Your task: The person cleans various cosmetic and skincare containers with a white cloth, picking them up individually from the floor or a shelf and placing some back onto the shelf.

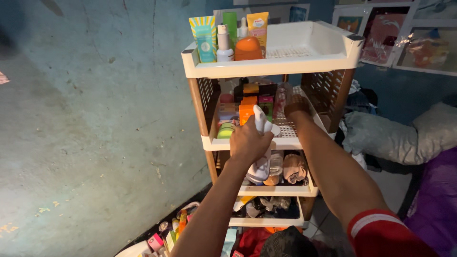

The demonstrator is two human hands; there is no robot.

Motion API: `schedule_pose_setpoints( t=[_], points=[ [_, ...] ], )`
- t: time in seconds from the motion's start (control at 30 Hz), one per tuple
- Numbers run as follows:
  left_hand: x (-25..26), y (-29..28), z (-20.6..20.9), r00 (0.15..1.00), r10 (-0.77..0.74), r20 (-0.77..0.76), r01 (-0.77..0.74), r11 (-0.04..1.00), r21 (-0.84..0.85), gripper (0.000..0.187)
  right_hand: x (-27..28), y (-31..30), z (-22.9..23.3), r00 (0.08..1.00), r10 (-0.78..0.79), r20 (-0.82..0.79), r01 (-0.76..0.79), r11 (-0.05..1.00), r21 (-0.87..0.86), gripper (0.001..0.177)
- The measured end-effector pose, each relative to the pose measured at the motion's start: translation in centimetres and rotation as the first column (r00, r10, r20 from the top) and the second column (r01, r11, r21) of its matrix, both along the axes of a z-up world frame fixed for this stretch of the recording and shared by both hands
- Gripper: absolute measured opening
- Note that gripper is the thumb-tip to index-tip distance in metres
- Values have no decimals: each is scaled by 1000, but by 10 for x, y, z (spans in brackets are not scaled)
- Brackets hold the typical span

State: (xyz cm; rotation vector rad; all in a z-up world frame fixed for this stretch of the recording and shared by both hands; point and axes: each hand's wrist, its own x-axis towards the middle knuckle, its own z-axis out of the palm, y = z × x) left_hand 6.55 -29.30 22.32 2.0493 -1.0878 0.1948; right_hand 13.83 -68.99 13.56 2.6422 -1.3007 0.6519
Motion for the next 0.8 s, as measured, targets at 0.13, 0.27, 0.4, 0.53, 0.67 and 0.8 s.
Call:
schedule_pose_setpoints(
  t=[0.13, 0.27, 0.4, 0.53, 0.67, 0.8],
  points=[
    [1, 0, -2, 1000, -16, -20, 16, 1000, -24, 56, -2, -2, -2, 1000, -9, -28, 8, 1000, -30, 63],
    [3, -2, -3, 1000, -7, -8, 7, 1000, -18, 57, -3, -3, -4, 999, -10, -49, 7, 997, -74, 65],
    [4, -2, -5, 1000, -24, 2, 25, 999, -37, 56, -8, -5, -3, 993, 23, -118, -32, 997, -74, 60],
    [3, -2, -5, 1000, -14, 5, 14, 1000, -24, 54, -8, -5, -1, 985, 77, -152, -75, 997, 23, 48],
    [1, -1, -6, 1000, -15, 12, 15, 999, -43, 55, -11, 1, 0, 979, 78, -189, -69, 996, 54, 48],
    [0, -2, -5, 1000, -4, 11, 4, 1000, -13, 55, -13, 13, 3, 967, 143, -209, -132, 989, 66, 44]
  ],
)
